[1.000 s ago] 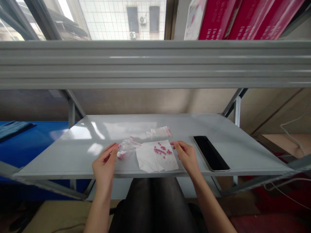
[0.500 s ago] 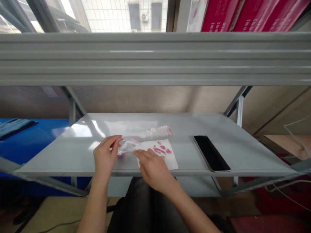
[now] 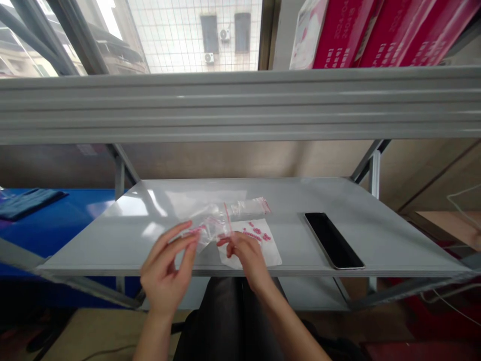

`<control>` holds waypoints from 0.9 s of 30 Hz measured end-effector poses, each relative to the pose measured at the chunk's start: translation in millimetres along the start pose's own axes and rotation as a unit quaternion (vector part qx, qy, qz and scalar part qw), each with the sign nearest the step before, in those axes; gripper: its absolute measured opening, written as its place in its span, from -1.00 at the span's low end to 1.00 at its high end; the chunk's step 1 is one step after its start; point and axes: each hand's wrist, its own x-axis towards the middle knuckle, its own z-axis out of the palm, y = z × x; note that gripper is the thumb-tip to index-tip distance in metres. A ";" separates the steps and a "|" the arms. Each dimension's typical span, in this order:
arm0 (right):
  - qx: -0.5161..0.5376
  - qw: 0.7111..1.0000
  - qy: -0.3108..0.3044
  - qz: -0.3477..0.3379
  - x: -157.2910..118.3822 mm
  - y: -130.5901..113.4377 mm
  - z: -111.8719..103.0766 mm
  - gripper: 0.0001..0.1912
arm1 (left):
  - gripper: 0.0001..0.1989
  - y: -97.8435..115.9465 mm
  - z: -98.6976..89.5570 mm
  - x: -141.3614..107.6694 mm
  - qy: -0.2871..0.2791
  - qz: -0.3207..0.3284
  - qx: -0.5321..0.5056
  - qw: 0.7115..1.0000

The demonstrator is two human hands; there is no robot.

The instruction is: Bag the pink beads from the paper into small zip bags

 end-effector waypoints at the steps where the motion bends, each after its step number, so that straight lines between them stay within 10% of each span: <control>1: 0.046 0.999 0.012 0.025 -6.2 -1.8 -11.3 -0.50 | -0.80 6.8 2.5 -11.8 -0.046 0.006 -0.020 0.999; 12: 0.173 0.951 0.075 0.244 -81.8 -5.1 -96.0 -0.64 | -0.73 41.1 28.0 -78.0 -0.197 -0.040 -0.173 0.964; 27: 0.261 0.933 0.008 0.248 -97.7 -11.8 -82.3 -0.73 | -0.75 50.9 14.5 -107.2 -0.158 -0.206 -0.130 0.957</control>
